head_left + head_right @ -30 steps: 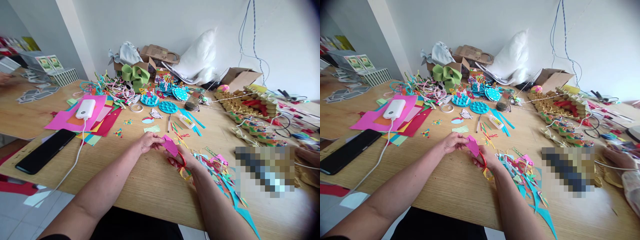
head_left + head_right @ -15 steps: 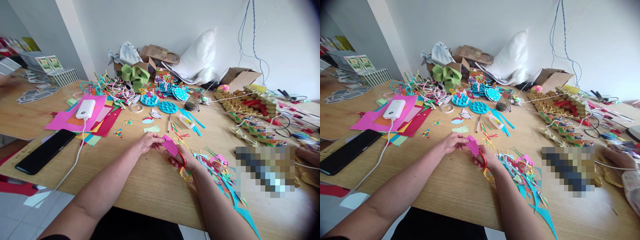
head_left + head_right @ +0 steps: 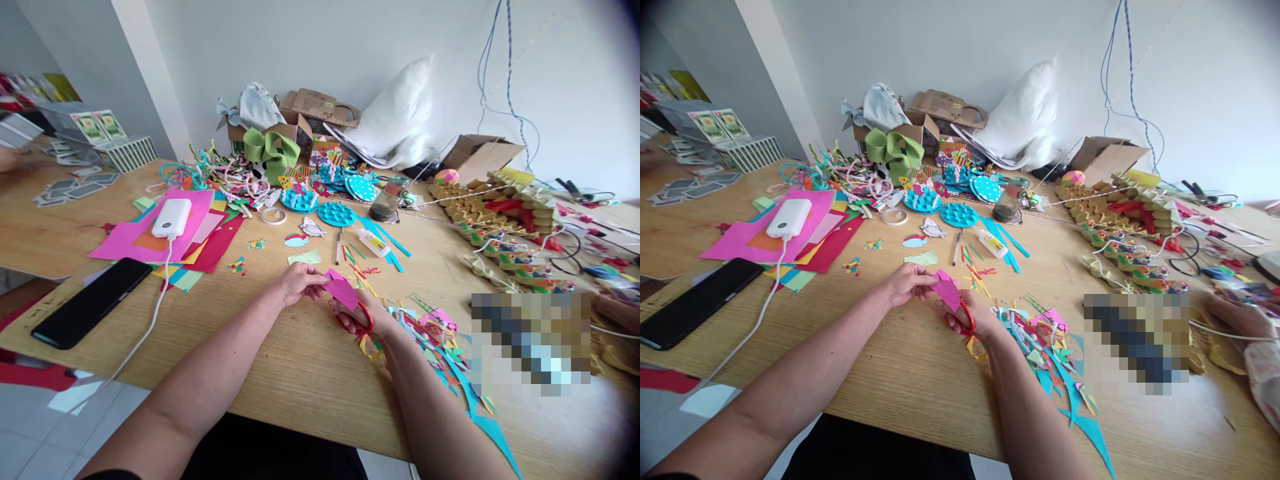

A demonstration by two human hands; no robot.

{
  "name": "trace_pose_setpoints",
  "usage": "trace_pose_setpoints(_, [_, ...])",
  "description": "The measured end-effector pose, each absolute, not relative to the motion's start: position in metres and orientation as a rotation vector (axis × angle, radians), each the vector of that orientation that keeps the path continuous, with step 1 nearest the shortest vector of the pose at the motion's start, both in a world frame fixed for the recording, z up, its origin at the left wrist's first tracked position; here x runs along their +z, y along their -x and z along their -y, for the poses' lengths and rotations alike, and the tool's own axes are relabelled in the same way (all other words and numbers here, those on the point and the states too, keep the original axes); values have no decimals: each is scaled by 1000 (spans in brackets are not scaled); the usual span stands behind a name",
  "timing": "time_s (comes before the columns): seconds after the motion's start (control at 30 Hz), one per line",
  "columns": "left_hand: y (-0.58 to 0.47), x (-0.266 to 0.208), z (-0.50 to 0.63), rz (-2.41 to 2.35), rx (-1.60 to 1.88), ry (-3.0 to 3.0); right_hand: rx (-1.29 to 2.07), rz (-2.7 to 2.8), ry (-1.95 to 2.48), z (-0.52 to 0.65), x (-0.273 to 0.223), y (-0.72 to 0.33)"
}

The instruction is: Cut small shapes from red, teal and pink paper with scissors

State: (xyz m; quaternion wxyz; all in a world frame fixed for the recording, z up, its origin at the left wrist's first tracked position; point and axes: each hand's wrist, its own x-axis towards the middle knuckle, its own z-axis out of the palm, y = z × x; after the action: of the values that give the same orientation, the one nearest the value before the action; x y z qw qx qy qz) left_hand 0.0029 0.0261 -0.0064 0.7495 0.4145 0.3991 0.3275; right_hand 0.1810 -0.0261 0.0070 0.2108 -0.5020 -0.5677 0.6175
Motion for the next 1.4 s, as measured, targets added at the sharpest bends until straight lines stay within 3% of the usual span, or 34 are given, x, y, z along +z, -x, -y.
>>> trace_pose_setpoints(1.4, [-4, -11, -27, -843, 726, -878, 1682, 1561, 1418, 27, 2, -182])
